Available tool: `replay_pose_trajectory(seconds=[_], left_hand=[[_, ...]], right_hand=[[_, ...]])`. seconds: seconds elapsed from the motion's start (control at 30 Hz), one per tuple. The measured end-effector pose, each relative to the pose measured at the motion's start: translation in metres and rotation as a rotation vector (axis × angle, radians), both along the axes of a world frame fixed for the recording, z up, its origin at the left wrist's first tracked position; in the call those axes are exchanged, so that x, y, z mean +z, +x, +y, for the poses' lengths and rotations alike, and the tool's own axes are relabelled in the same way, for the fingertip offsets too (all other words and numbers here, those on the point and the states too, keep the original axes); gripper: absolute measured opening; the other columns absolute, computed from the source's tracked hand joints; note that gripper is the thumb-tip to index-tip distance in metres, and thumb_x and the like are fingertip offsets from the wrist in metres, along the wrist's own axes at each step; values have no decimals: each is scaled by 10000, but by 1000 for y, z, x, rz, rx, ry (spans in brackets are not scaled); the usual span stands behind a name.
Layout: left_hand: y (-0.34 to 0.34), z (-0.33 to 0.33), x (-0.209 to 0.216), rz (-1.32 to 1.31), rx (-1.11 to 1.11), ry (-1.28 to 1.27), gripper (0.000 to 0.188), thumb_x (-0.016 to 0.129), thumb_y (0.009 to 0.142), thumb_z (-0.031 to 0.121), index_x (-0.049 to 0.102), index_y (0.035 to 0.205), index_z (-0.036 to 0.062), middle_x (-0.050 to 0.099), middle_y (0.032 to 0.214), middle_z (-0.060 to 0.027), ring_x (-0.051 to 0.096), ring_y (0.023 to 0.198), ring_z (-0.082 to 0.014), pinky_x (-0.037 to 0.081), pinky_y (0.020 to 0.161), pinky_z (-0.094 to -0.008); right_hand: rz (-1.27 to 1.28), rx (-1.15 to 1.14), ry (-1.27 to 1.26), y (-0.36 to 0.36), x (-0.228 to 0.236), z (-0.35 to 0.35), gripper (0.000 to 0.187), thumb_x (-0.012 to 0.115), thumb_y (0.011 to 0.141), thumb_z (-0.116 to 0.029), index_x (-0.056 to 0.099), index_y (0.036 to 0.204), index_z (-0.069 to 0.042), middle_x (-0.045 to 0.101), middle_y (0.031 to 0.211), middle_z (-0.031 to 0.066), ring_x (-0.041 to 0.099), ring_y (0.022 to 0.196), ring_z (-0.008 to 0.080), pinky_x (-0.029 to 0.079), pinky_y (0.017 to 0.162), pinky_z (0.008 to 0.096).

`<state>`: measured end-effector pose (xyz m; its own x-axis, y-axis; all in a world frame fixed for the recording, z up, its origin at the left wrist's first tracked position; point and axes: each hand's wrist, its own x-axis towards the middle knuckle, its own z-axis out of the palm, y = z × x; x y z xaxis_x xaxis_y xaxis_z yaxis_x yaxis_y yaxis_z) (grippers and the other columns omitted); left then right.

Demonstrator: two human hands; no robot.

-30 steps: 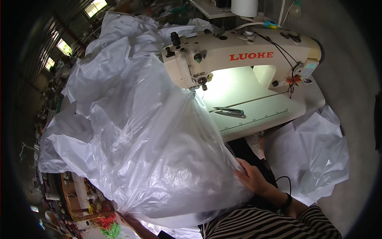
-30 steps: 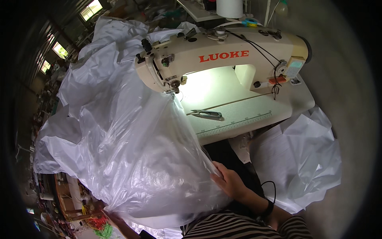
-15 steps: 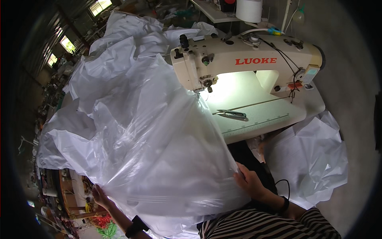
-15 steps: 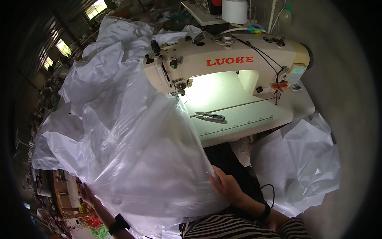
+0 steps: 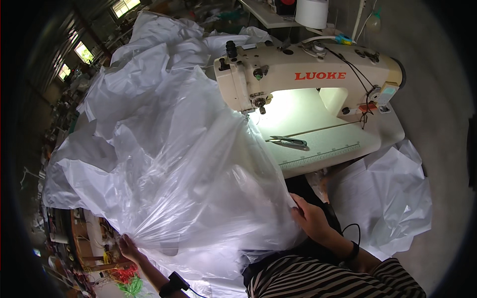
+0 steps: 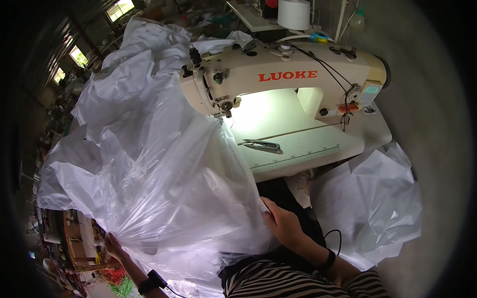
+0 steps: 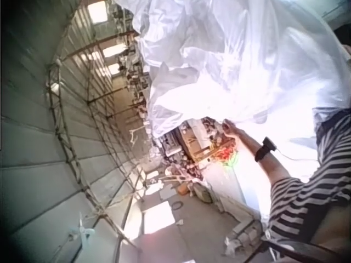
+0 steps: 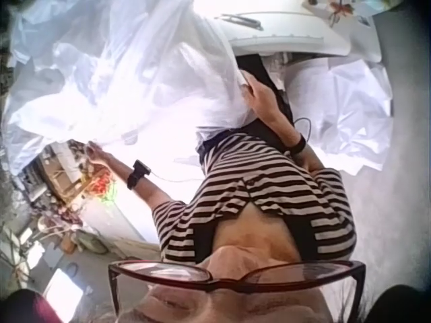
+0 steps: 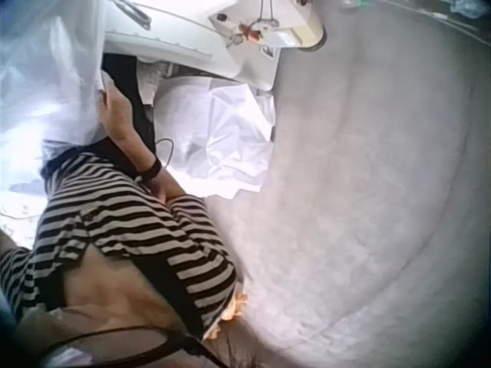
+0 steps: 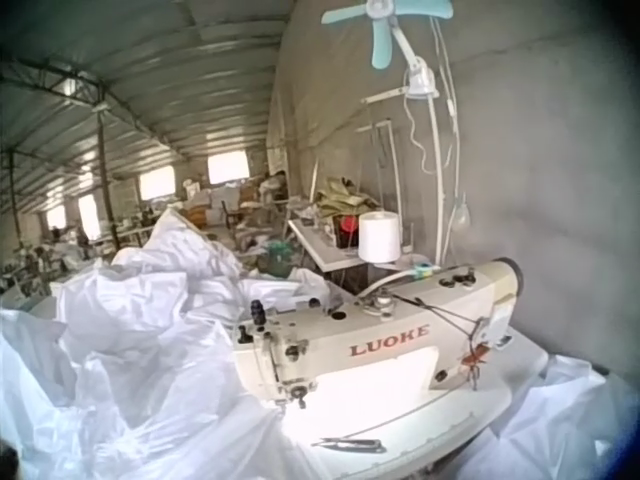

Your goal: Sewing large white plastic sheets using an industrial sewing machine.

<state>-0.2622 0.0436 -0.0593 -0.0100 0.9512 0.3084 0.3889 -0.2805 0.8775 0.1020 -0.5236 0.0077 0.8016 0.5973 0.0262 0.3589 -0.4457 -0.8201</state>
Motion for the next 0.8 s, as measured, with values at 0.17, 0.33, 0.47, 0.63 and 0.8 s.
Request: replay_pose_trajectory(seconds=[0.17, 0.33, 0.47, 0.63, 0.8], left_hand=[[-19, 7, 24, 97, -7, 318, 267, 661, 966, 145, 646, 1157, -41, 674, 1118, -110, 642, 956, -182, 547, 807, -276], [61, -211, 72, -482, -1217, -575, 389, 545, 1020, 381, 601, 1036, -3, 680, 907, -156, 666, 890, -145, 518, 765, -210], [100, -321, -18, 319, -1324, -1179, 464, 643, 954, 382, 624, 1213, -2, 689, 1120, -133, 663, 1012, -216, 513, 933, -343], [121, -293, -89, -1234, -426, -985, 533, 416, 1024, 432, 554, 1335, 22, 585, 1351, -131, 587, 1183, -288, 457, 1036, -439], [65, -190, -44, -605, -382, -268, 431, 471, 987, 223, 533, 1342, -12, 576, 1338, -203, 585, 1185, -322, 453, 1037, -427]], right_hand=[[9, -23, 27, -9, -1, -3, 500, 547, 953, -83, 425, 1436, -45, 661, 1073, 247, 665, 904, 422, 536, 732, 450], [-78, -8, -85, -6, 14, -11, 546, 568, 933, -42, 401, 1452, -35, 671, 954, 232, 676, 802, 395, 539, 661, 435], [-63, 105, -64, -9, 49, 0, 578, 570, 935, -38, 350, 1469, -3, 655, 821, 221, 667, 692, 382, 524, 605, 424], [-116, 147, -134, -10, 44, 3, 625, 615, 885, -46, 362, 1454, 19, 644, 778, 185, 652, 609, 350, 521, 540, 420], [-121, 318, -290, -18, 22, 20, 687, 651, 832, -32, 350, 1443, 57, 643, 787, 143, 657, 611, 284, 519, 530, 381]])
